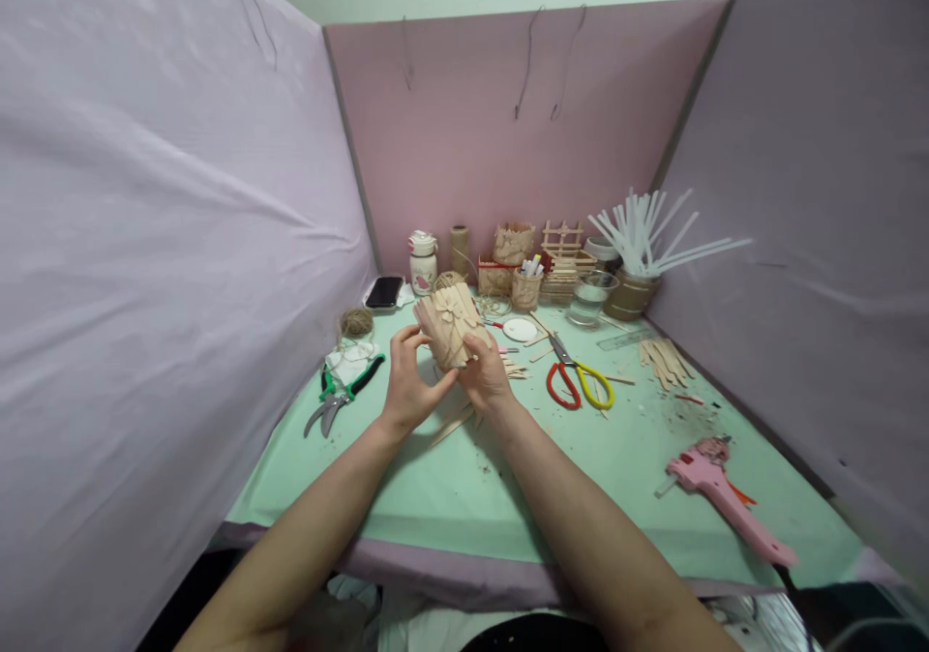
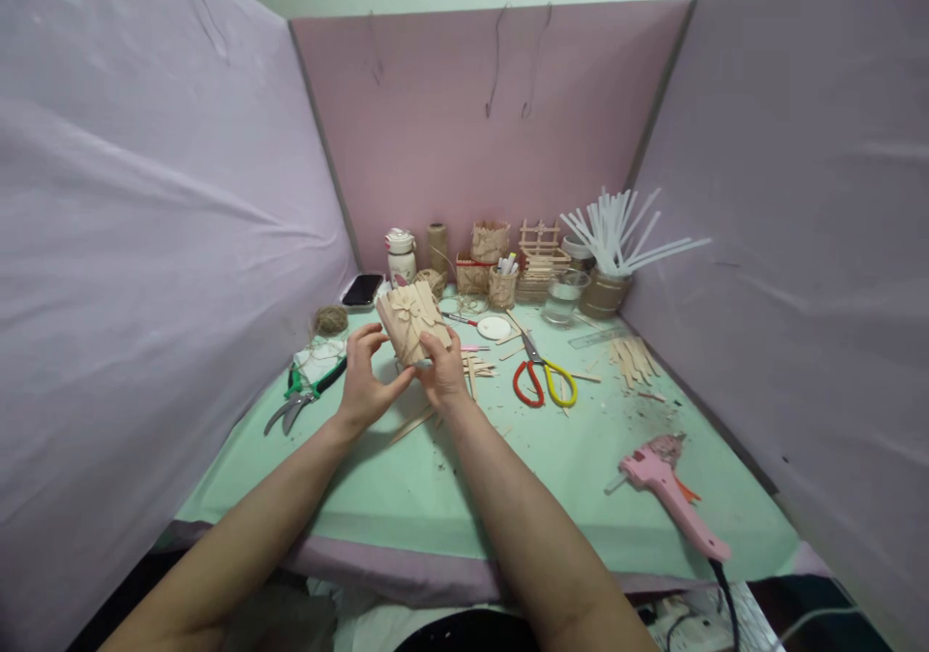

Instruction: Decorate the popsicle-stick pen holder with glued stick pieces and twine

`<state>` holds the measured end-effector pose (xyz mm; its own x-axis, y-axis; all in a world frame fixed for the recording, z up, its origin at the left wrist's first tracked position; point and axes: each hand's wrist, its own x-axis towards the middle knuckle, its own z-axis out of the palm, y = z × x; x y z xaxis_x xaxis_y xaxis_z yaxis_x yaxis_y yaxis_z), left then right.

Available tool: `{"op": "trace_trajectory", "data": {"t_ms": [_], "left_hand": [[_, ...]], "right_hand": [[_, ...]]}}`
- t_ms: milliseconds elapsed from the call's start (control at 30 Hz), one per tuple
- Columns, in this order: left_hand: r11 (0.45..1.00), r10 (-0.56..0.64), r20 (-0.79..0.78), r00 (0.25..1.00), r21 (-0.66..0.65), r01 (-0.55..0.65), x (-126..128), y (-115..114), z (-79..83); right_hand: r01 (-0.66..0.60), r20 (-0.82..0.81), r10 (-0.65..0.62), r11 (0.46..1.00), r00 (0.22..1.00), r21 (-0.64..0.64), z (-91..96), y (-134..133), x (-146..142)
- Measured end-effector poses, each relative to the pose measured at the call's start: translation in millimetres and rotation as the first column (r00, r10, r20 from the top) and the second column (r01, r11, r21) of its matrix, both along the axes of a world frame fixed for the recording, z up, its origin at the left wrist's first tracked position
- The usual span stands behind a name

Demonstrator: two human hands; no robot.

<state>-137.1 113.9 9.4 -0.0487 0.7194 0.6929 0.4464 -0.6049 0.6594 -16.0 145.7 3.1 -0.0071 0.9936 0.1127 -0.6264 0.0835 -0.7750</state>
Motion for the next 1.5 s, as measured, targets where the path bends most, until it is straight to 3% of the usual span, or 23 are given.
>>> {"op": "trace_trajectory", "data": {"t_ms": [133,467,633,800,900,1033,1100,1200,1267,1400,1500], "left_hand": [[1.000,-0.005,-0.052,0.999,0.026,0.006,-1,2,-2.2],[0.993,-0.117,-0.058,0.991,-0.026,0.116,-2,3,2.3],[0.946,-0.255,0.127,0.959,-0.172,0.274,-5,7,3.5],[0.903,-0.254,0.294,0.922,-0.269,0.334,-7,8,5.8],[0.840,-0.319,0.364,0.875,-0.319,0.439,-11,9,6.7],[0.687,-0.392,0.448,0.804,-0.438,0.579,-25,14,8.0],[0.659,-0.365,0.436,0.822,-0.502,0.559,-34,18,9.8],[0.737,-0.174,0.498,0.850,-0.506,0.448,-41,22,12.3],[0.747,-0.105,0.590,0.801,-0.485,0.455,-40,23,12.3],[0.666,-0.140,0.715,0.685,-0.444,0.600,-29,22,8.4],[0.700,-0.087,0.765,0.638,-0.409,0.585,-22,22,5.0]], "right_hand": [[-0.016,-0.118,0.009,0.998,0.993,-0.056,1.4,-1,1],[0.030,-0.142,-0.043,0.995,0.989,-0.095,-0.8,0,2],[0.054,-0.153,-0.065,0.996,0.986,-0.076,-1.7,-1,0],[0.066,-0.154,-0.081,0.993,0.985,-0.103,-2.5,0,-1],[0.072,-0.159,-0.090,0.991,0.983,-0.116,-1.9,1,-1],[0.074,-0.159,-0.094,0.989,0.983,-0.129,-0.3,0,-1],[0.063,-0.143,-0.082,0.989,0.986,-0.134,0.6,-1,-1],[0.046,-0.097,-0.061,0.987,0.993,-0.155,1.9,-5,-2],[0.030,-0.061,-0.041,0.985,0.997,-0.170,2.9,-9,-4],[-0.022,-0.005,0.021,0.989,1.000,-0.143,3.3,-15,-9],[-0.022,0.042,0.027,0.994,0.999,-0.111,0.2,-14,-11]]}}
